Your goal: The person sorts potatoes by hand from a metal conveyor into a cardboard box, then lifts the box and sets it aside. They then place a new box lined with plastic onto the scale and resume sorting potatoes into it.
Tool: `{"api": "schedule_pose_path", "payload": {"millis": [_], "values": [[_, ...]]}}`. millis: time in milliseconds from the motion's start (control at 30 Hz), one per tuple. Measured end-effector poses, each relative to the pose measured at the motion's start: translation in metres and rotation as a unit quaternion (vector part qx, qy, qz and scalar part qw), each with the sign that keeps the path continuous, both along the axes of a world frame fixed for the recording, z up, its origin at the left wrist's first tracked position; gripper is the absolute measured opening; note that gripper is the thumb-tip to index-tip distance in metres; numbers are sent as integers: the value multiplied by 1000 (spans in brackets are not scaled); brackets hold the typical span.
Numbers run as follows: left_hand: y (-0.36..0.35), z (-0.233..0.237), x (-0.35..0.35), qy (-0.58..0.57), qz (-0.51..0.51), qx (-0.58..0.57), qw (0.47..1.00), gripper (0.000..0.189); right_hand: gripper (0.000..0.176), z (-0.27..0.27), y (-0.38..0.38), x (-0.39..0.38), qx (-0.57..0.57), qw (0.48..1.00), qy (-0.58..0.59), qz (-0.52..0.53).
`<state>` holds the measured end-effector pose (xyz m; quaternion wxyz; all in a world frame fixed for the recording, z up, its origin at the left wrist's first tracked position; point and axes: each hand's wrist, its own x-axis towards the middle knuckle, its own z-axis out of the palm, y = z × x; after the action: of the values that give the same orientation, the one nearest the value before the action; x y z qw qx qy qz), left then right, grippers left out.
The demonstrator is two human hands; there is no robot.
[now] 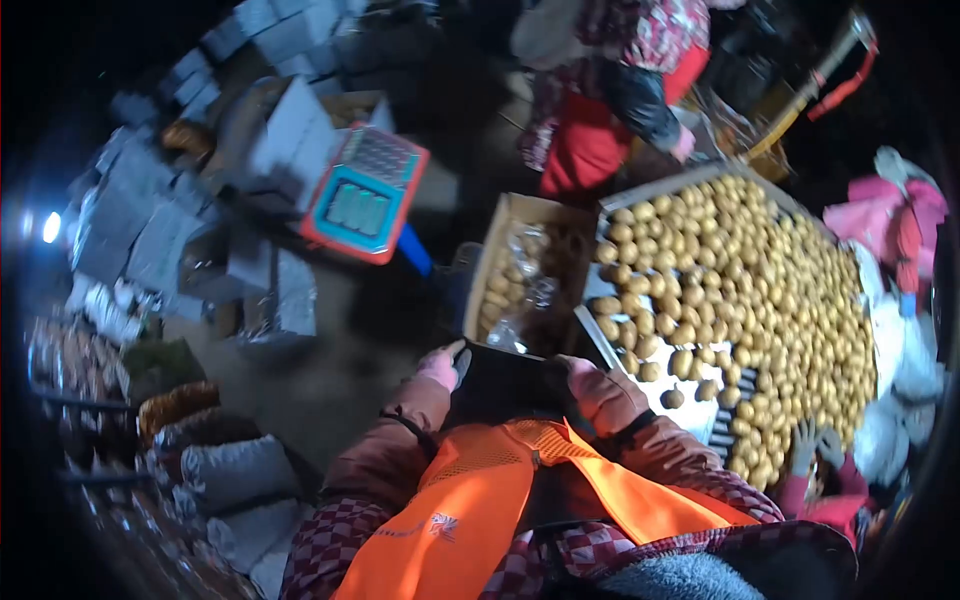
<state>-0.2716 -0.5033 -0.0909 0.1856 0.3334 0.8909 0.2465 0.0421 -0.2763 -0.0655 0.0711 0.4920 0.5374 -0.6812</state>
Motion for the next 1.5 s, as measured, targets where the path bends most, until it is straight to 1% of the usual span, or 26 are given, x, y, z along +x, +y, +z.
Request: {"api": "schedule_pose_path", "payload": {"millis": [67,167,200,233,267,367,467,500,600,633,700,767,800,900,967,1000,1033,1133,1167,1267,1333,1367,1400,1433,1467,1500], "values": [[-53,-23,-17,-50,27,-15,998,26,16,-6,9,3,27,999,-9,36],[-123,-20,-50,-180,95,-232,951,38,15,-15,21,-15,58,996,-13,68],[-163,-98,-67,-154,123,-254,947,41,15,-17,22,-24,65,995,-15,75],[-206,-155,-68,-149,197,-243,938,33,15,-25,25,-34,70,994,-16,84],[-244,-182,-67,-144,273,-233,922,28,15,-30,23,-49,71,993,-18,96],[-325,-154,-79,-171,202,-263,928,30,16,-41,-5,-118,62,989,-15,134],[-378,-122,-97,-202,107,-278,933,32,17,-59,-50,-204,42,981,0,188],[-401,-126,-106,-209,154,-283,923,39,18,-64,-69,-235,37,977,7,210],[-481,-163,-130,-333,326,-164,870,43,19,-65,-130,-322,11,964,17,265],[-493,-143,-141,-334,338,-176,862,43,20,-65,-144,-343,3,961,19,276],[-501,-97,-162,-339,352,-207,847,43,22,-67,-163,-378,-14,958,20,285],[-500,-67,-188,-283,351,-245,858,41,23,-72,-174,-408,-28,960,23,279],[-495,-61,-207,-253,351,-260,863,40,24,-77,-177,-425,-36,961,27,273],[-483,-61,-261,-254,359,-222,870,51,27,-106,-181,-471,-65,964,52,253],[-459,-35,-303,-214,378,-243,867,52,29,-122,-185,-514,-85,966,72,235],[-458,-23,-318,-197,380,-262,865,52,30,-123,-189,-534,-100,968,61,224],[-466,-20,-335,-180,399,-251,863,52,34,-101,-197,-561,-132,971,6,200],[-476,-14,-411,-141,424,-218,868,50,36,-73,-211,-609,104,917,90,375],[-479,-10,-440,-132,422,-211,871,49,38,-64,-216,-623,38,950,47,305],[-496,4,-528,-106,403,-198,887,47,40,-31,-246,-632,234,896,80,369],[-499,11,-590,-89,357,-192,910,46,41,-79,-240,-616,50,978,65,190],[-499,11,-622,-84,328,-192,921,46,41,-110,-236,-595,-42,994,58,84],[-498,15,-650,-84,292,-197,932,45,43,-128,-229,-571,-79,995,59,4],[-494,19,-677,-89,249,-205,942,45,43,-101,-249,-555,50,997,-14,55],[-492,23,-701,-98,205,-222,948,45,43,-76,-272,-534,170,974,-95,117],[-489,25,-726,-103,156,-250,950,45,42,-72,-296,-507,186,967,-134,108]]}}
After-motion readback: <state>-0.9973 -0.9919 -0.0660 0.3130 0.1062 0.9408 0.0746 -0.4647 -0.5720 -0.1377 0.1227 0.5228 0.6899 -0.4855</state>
